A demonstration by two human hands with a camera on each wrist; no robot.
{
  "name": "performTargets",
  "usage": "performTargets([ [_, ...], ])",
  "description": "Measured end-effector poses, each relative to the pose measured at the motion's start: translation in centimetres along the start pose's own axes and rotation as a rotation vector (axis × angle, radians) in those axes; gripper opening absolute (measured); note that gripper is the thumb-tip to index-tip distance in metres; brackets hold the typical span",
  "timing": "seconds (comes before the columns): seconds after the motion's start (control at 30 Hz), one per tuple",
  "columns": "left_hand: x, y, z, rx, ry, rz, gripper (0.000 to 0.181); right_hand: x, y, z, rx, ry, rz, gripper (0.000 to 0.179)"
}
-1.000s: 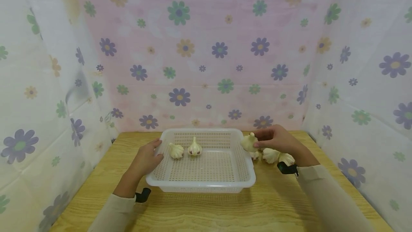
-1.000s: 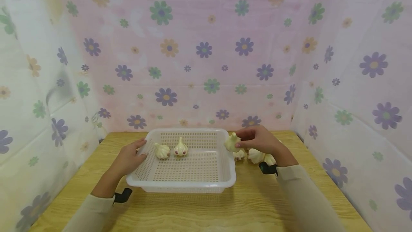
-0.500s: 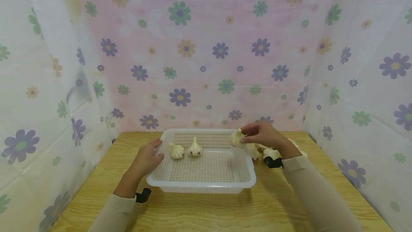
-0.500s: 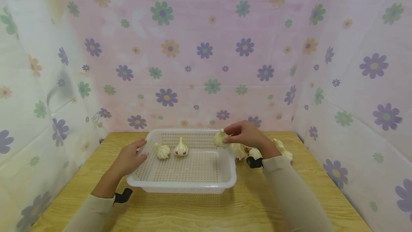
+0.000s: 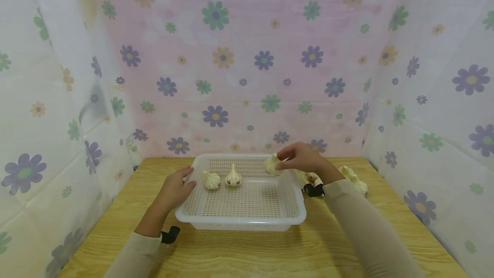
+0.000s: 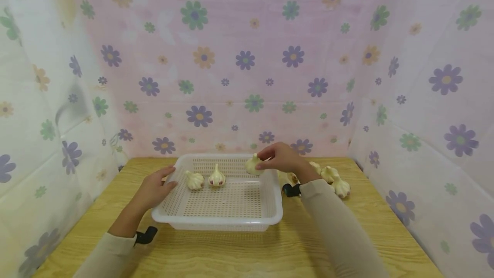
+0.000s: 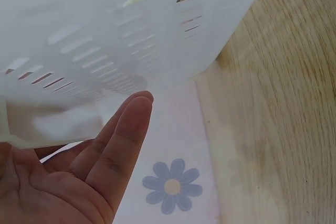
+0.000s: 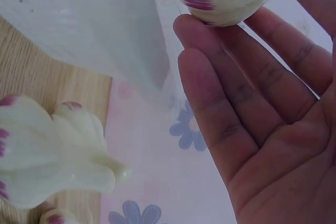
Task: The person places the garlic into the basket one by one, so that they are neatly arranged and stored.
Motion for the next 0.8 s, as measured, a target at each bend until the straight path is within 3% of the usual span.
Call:
performTargets([
  [0.27,-0.2,0.6,-0.1,-0.043,0.009,0.061,0.060,1.9,-0.1,-1.0,-0.017,0.011,-0.012,0.055],
  [0.8,0.1,1.0,-0.4,-0.076,-0.007,0.066,0.059,4.5,0.4,-3.4,0.052,0.053,-0.091,0.051],
])
Point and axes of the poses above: each hand's wrist, its own x-axis towards the middle knuckle, its own z-axis out of the back of the hand, y = z × x, the point moved 9 cm from there along x, towards the middle knuckle, and after that the axes turned 2 degrees about x, right-handed, at the moved point
